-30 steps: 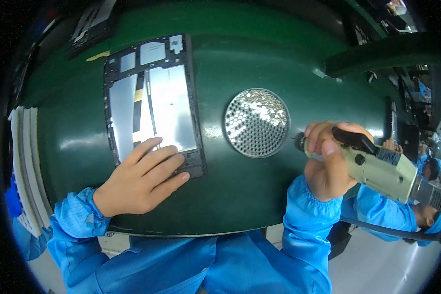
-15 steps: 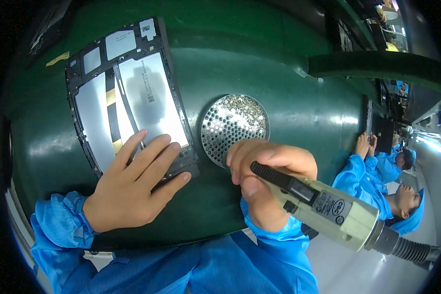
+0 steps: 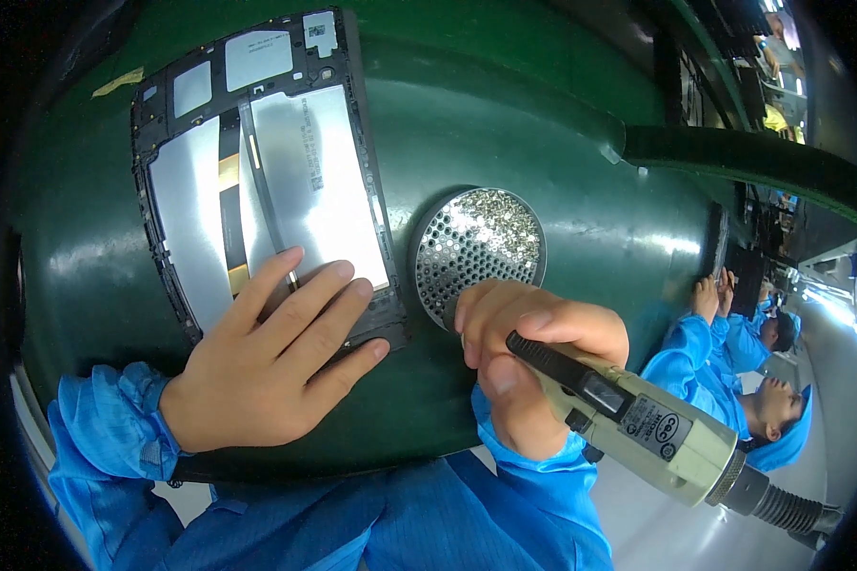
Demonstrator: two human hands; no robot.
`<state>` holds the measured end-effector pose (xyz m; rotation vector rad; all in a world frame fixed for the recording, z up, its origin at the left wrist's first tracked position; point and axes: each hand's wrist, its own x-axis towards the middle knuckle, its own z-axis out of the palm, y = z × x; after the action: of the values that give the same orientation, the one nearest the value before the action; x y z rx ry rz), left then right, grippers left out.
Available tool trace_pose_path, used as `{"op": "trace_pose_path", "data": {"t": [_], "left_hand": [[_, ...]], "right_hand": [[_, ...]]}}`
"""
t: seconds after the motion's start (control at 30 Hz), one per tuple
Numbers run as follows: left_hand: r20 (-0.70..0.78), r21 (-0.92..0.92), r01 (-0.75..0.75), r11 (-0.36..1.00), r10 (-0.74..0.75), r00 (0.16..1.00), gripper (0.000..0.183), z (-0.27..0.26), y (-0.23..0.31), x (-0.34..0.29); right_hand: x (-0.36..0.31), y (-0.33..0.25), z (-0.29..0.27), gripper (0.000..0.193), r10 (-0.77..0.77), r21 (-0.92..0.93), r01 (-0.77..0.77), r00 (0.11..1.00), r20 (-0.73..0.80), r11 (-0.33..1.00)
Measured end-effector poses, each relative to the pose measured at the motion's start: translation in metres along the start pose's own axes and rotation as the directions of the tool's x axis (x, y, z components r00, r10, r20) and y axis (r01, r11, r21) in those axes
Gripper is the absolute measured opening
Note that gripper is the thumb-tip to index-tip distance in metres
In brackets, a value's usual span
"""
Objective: The person assembles electronic devices by installing internal ribbon cables and battery components into a tablet chassis, then securing them with screws using an electric screwdriver.
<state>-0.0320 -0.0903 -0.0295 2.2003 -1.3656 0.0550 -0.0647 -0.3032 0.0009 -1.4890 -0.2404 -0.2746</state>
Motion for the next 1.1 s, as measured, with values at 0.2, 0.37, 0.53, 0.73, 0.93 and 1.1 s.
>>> {"op": "trace_pose_path", "data": {"t": [0.2,0.37,0.53,0.73,0.93,1.1], "left_hand": [[-0.006,0.002,-0.001,1.000,0.001,1.000,0.024,0.000,0.001,0.000],[-0.017,0.011,-0.009,1.000,0.009,1.000,0.023,0.000,0.000,0.000],[-0.002,-0.010,-0.011,1.000,0.011,1.000,0.024,-0.004,0.001,-0.001],[-0.011,0.037,-0.054,0.998,0.055,0.998,0.024,-0.003,-0.001,-0.004],[-0.011,0.011,-0.041,0.999,0.041,0.999,0.023,-0.004,-0.001,-0.003],[-0.019,0.014,-0.042,0.999,0.042,0.999,0.023,-0.004,0.000,-0.005]], "right_hand": [[-0.001,0.000,0.001,0.034,-0.008,-0.032,0.008,1.000,0.004,0.999],[-0.002,0.000,0.003,0.034,-0.015,-0.064,0.015,1.000,-0.013,0.998],[0.000,-0.006,0.007,0.038,-0.063,-0.034,0.062,0.997,-0.054,0.998],[0.000,-0.030,0.017,0.038,-0.110,-0.017,0.109,0.993,-0.040,0.994],[-0.001,-0.027,0.029,0.033,-0.049,-0.047,0.052,0.996,0.070,0.998],[-0.003,-0.022,0.033,0.032,-0.037,-0.036,0.039,0.998,0.056,0.999]]}}
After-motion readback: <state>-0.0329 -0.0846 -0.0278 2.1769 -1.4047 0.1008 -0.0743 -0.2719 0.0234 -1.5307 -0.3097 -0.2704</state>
